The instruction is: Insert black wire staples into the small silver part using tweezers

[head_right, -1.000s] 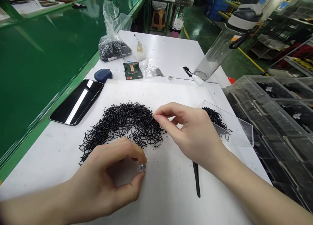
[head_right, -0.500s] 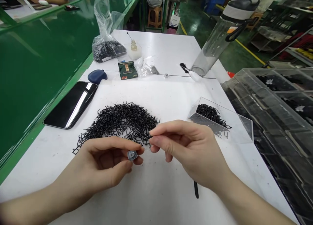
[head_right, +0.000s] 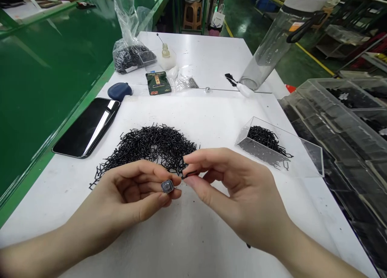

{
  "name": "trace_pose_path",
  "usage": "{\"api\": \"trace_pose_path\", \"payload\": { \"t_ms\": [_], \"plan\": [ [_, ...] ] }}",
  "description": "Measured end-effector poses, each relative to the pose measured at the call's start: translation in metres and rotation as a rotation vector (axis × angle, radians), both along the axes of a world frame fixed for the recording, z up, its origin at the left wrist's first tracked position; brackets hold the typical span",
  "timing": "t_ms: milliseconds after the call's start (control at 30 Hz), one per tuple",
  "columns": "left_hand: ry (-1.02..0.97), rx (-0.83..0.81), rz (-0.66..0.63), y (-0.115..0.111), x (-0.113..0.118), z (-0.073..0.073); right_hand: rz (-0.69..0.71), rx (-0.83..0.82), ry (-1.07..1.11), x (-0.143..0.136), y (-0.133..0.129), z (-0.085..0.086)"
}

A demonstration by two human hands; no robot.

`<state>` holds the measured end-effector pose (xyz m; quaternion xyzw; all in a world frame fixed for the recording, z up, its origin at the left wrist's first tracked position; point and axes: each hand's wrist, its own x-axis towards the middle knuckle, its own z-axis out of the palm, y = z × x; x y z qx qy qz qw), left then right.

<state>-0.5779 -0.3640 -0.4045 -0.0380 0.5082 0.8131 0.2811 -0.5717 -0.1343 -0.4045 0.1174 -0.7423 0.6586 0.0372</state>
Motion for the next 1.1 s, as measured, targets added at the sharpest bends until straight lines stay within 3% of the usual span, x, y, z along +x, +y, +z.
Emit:
{"api": "trace_pose_path", "payload": {
  "t_ms": [233,467,767,933,1100],
  "plan": [
    [-0.004,0.027,-0.012,-0.002,0.002,-0.001,-0.020,0.231,0.301,0.014,0.003,0.005],
    [-0.038,0.022,0.007,0.000,0.001,0.001,-0.065,0.340,0.370,0.020,-0.003,0.010],
    [-0.046,0.021,-0.010,-0.003,0.002,-0.002,-0.310,0.103,0.189,0.022,-0.017,0.005],
    [-0.023,-0.029,-0.016,-0.001,0.002,-0.002,-0.229,0.127,0.187,0.019,-0.017,0.012],
    [-0.030,-0.052,-0.023,-0.001,0.002,-0.002,-0.245,0.091,0.192,0.020,-0.016,0.008]
  ]
}}
